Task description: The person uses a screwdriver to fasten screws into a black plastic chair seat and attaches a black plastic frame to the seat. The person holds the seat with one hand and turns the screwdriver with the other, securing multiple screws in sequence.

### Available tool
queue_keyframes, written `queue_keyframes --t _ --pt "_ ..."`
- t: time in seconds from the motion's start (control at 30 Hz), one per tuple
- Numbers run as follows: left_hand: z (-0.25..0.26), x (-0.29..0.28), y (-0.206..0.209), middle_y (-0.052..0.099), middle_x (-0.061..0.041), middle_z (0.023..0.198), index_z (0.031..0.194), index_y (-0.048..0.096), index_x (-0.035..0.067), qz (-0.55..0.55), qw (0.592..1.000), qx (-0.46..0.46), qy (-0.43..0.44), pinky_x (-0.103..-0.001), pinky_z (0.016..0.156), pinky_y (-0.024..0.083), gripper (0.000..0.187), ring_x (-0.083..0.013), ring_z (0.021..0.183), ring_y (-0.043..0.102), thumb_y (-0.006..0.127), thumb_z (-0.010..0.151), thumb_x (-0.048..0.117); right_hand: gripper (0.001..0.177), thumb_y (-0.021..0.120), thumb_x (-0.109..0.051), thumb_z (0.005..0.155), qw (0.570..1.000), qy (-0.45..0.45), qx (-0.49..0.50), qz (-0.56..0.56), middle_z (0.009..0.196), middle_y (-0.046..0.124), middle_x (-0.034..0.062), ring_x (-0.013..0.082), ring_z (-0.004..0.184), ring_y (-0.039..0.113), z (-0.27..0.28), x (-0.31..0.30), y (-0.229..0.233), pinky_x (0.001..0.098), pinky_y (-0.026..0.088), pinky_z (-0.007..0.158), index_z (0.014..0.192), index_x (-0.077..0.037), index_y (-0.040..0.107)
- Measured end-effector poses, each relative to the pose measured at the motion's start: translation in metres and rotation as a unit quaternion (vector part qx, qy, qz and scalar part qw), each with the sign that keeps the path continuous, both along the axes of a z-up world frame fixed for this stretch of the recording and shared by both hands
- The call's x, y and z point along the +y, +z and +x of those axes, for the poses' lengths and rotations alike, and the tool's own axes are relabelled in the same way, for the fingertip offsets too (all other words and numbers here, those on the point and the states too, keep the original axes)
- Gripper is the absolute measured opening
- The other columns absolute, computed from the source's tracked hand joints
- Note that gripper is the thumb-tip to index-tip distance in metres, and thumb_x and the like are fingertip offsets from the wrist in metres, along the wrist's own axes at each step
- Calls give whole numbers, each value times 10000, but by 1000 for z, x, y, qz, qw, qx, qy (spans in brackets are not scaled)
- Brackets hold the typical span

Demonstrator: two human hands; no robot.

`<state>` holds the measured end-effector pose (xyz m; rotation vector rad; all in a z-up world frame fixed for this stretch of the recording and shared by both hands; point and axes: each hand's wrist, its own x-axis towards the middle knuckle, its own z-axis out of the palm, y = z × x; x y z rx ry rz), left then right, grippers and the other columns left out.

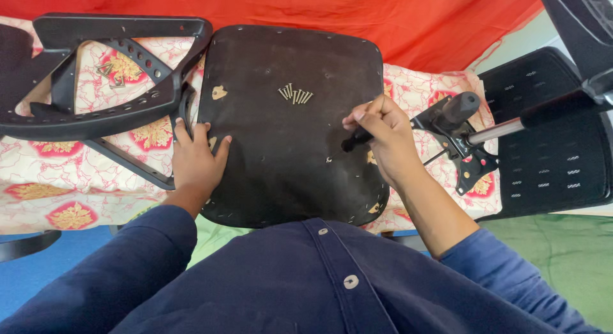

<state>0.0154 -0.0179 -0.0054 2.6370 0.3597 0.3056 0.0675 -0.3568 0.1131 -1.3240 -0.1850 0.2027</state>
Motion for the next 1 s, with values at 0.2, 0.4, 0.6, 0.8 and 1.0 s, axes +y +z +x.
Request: queue_keyframes --t 0.2,0.4,0.6,0.8,1.0 --pt "-1 -1 0 332 -354 1552 1431 553 117 0 1000 12 9 -550 1009 458 621 -554 1249 510 692 948 481 132 572 -184 1074 999 18 31 5 847 576 90 182 838 586 3 -3 4 388 554 921 1007 -108 487" --pt "-1 0 -3 284 -387 1582 1552 481 151 12 1000 -10 23 -547 1075 413 718 -550 1343 439 677 971 525 365 436 -307 1025 994 77 48 66 993 606 62 167 999 607 0 -9 3 325 483 984 1180 -17 596" --pt "2 -1 -1 332 -377 1536 1568 465 167 -6 999 30 37 -545 1080 406 742 -538 1344 437 652 967 559 206 544 -204 1096 997 55 8 -44 1095 628 100 153 1043 589 4 -4 -1 318 452 974 1092 -10 613" --pt "3 -1 1 390 -351 1486 1563 452 176 -19 997 49 48 -545 1049 425 745 -524 1315 462 653 955 557 164 591 -92 1062 995 88 -34 -26 1046 664 80 164 1006 625 3 1 -3 341 505 981 964 -107 459" --pt "3 -1 2 383 -352 1488 1558 455 174 -20 997 50 49 -540 1046 426 745 -522 1311 464 664 951 552 119 508 -202 1131 997 75 8 -1 877 602 88 178 891 601 8 3 1 364 519 948 1084 -93 505"
